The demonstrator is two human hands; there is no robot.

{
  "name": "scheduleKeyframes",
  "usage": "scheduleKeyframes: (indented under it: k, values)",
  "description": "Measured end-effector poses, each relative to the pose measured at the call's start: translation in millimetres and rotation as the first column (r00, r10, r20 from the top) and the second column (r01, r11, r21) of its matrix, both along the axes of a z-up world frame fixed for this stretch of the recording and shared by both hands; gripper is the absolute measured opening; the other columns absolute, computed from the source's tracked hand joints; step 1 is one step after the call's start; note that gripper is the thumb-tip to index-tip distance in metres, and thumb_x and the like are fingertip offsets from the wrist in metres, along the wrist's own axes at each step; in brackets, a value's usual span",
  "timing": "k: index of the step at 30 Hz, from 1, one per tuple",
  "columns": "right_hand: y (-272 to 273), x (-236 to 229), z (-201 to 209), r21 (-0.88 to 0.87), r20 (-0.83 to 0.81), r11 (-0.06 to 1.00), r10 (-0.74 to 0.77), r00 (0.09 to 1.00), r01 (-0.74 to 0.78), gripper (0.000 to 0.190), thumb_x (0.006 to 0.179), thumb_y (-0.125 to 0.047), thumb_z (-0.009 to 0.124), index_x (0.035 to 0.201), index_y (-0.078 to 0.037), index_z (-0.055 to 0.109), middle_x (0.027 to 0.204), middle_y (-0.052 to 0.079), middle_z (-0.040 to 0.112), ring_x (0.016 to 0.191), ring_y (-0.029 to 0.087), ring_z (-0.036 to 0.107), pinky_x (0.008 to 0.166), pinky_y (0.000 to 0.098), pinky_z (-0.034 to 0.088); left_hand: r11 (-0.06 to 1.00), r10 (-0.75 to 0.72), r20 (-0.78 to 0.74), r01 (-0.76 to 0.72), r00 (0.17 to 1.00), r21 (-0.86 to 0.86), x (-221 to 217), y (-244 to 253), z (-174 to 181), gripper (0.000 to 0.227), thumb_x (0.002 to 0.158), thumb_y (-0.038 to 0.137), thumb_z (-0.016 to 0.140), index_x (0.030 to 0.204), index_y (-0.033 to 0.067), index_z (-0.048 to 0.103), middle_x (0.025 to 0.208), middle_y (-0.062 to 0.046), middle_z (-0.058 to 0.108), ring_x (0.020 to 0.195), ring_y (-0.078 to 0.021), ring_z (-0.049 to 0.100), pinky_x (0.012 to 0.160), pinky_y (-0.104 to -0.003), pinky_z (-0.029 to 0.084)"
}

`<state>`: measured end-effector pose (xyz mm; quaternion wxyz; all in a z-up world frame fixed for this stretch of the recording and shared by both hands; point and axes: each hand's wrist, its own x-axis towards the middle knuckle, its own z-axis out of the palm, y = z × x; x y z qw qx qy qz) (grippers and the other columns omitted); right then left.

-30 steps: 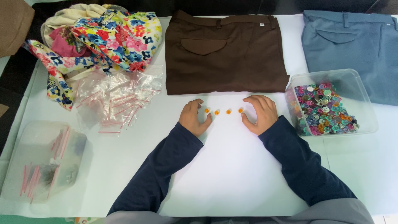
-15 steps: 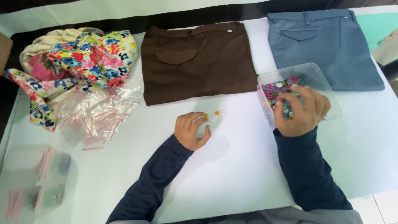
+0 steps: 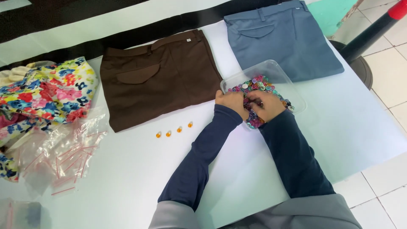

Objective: Sorting buttons from a container and placing them into small plastic bags

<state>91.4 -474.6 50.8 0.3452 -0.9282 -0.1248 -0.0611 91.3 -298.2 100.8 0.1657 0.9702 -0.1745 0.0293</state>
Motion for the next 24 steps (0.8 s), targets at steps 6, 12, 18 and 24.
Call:
scheduleKeyframes:
  k: [6, 12, 18, 24]
  values:
    - [4, -6, 13, -0.116, -0.083, 0.993, 0.027, 0.996, -0.037, 0.048, 0.085, -0.022, 0.076, 0.131, -0.017, 0.063, 0.11, 0.012, 0.075, 0.106, 0.036, 0.069, 0.094, 0.052, 0.053, 0.983, -0.054, -0.185, 0.085, 0.981, 0.162, 36, -8, -32, 0.017, 0.076, 0.032, 0.074, 0.067, 0.0176, 0.069, 0.063, -0.004, 0.067, 0.07, -0.0291, 0.066, 0.091, -0.047, 0.038]
    - [-2, -3, 2, -0.046, -0.077, 0.997, 0.057, 0.995, -0.06, 0.052, 0.083, -0.016, 0.076, 0.133, -0.016, 0.063, 0.101, 0.014, 0.073, 0.092, 0.037, 0.068, 0.08, 0.0511, 0.054, 0.99, -0.137, -0.21, 0.142, 0.968, 0.007, 54, 10, -59, 0.022, 0.078, 0.037, 0.077, 0.099, 0.0289, 0.075, 0.087, 0.004, 0.077, 0.091, -0.0258, 0.075, 0.081, -0.045, 0.058]
    - [-2, -3, 4, 0.005, -0.096, 0.998, 0.069, 0.993, -0.069, 0.048, 0.086, -0.013, 0.074, 0.132, -0.015, 0.064, 0.088, 0.011, 0.073, 0.079, 0.033, 0.066, 0.075, 0.0455, 0.053, 0.99, -0.102, -0.223, 0.076, 0.969, -0.121, 51, 14, -42, 0.026, 0.087, 0.031, 0.072, 0.112, 0.0287, 0.067, 0.105, 0.0, 0.078, 0.104, -0.0297, 0.074, 0.092, -0.048, 0.059]
    - [7, -13, 16, 0.051, 0.025, 0.999, 0.002, 1.0, -0.004, 0.036, 0.094, -0.011, 0.071, 0.13, -0.013, 0.067, 0.082, 0.01, 0.071, 0.069, 0.027, 0.064, 0.067, 0.0402, 0.053, 0.97, -0.16, -0.221, 0.112, 0.962, -0.215, 49, 16, -44, 0.032, 0.095, 0.029, 0.064, 0.126, 0.0324, 0.057, 0.121, 0.006, 0.075, 0.116, -0.0262, 0.07, 0.099, -0.046, 0.057]
